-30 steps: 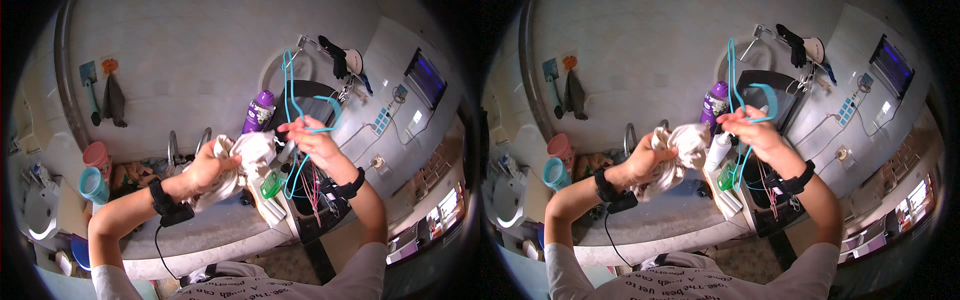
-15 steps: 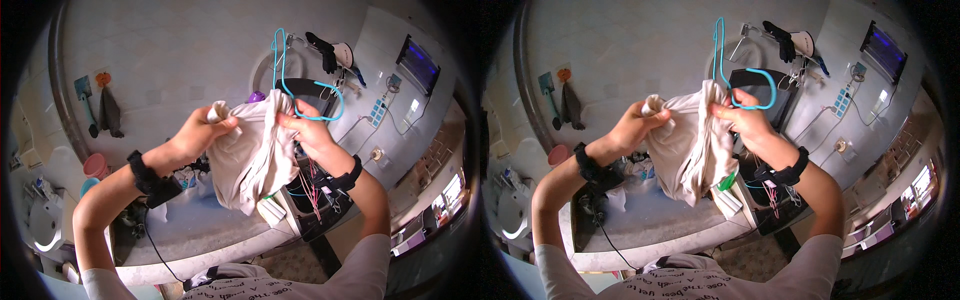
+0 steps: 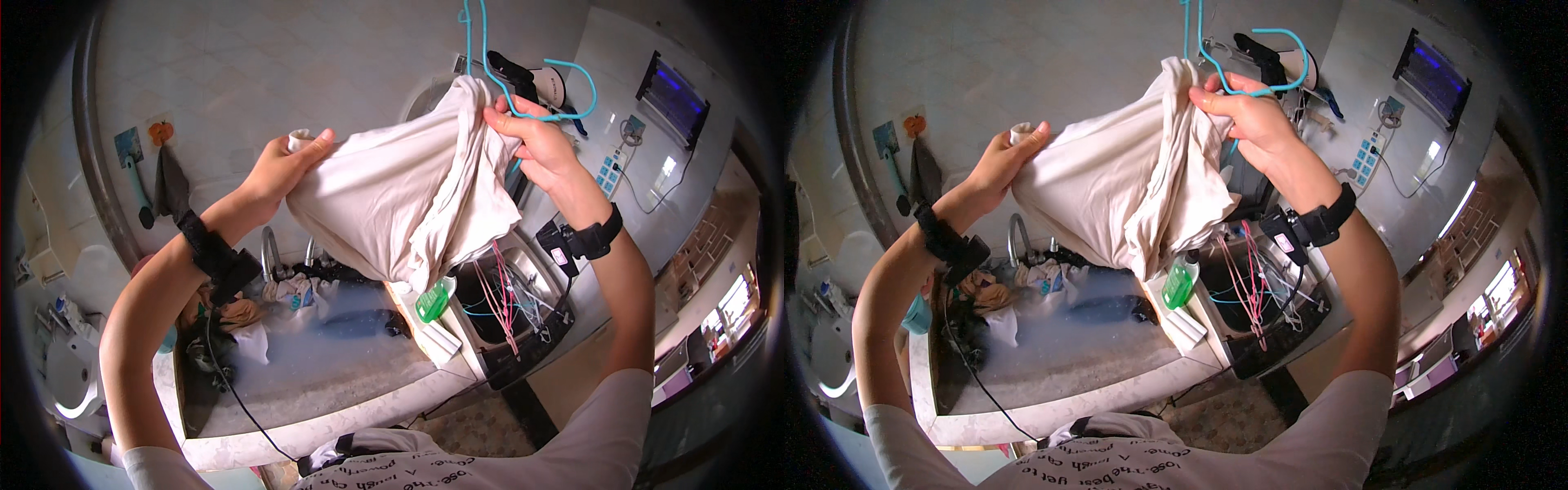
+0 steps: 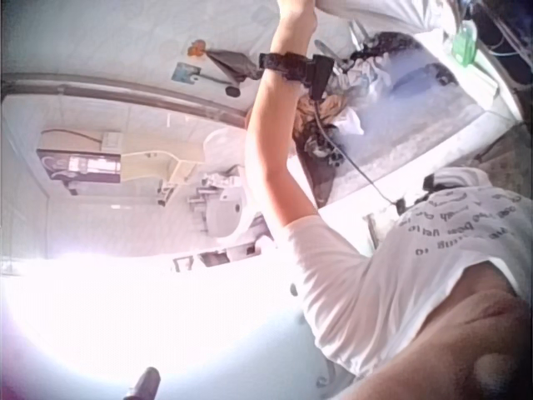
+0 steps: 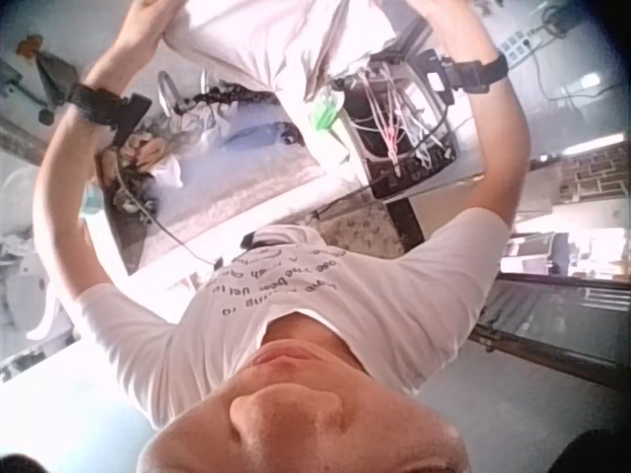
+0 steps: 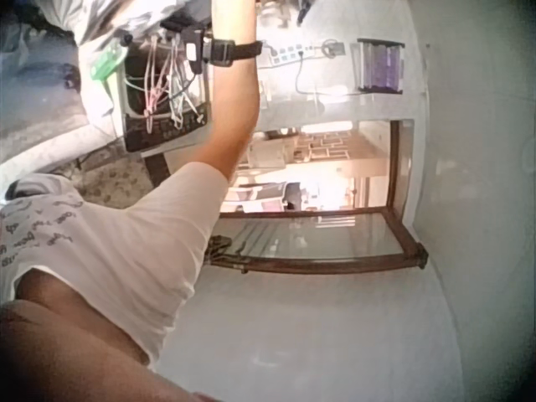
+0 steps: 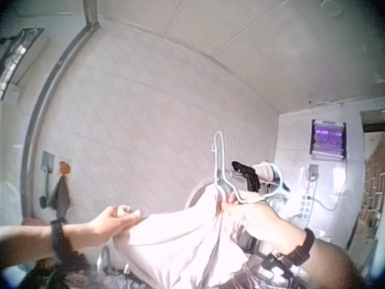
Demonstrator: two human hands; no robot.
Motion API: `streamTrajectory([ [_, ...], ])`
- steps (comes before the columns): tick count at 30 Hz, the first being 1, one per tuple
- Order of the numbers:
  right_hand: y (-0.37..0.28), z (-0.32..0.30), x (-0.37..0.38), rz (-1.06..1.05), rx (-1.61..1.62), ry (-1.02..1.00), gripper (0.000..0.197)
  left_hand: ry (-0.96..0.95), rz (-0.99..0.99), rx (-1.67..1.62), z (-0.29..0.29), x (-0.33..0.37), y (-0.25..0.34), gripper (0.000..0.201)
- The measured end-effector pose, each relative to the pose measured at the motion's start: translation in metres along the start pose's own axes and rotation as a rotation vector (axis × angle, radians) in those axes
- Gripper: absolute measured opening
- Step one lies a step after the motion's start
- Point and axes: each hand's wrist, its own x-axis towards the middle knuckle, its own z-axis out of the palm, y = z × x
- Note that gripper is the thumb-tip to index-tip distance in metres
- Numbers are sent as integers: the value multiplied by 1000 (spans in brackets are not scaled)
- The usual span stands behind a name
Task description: The person hangs a pair of shorts out a window to dry, then hand-washes several pieces of clothing in a basin, wrings them out, and places them on hangers.
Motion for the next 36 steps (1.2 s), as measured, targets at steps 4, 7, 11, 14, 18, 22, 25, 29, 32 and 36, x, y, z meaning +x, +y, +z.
streamTrajectory([
  [4,-21,21,6,33,24,-32,13,-129,113,125,-20,12,-21,77],
  [7,-30,18,12,41,24,-9,20,-342,224,361,-9,1,11,81],
  [11,-41,-6,41,-66,-26,83,25,-326,291,659,-14,8,8,51],
  [14,-61,-14,44,-92,8,261,40,-226,380,696,-41,20,-19,33],
  [18,-86,-70,76,-220,14,222,47,-272,236,625,-48,26,-38,33],
  [22,-104,-48,90,-241,12,-7,15,-367,211,675,-54,23,-61,26],
  [25,-114,-33,112,-272,10,9,8,-465,221,567,-48,31,-73,28],
  [29,-127,-23,144,-284,7,49,6,-270,582,849,-53,36,-76,38],
  [32,-134,-20,161,-274,5,150,6,-113,163,1255,-55,30,-46,46],
  [36,-131,9,153,-296,-94,317,4,-624,-193,1070,-78,35,-19,62],
])
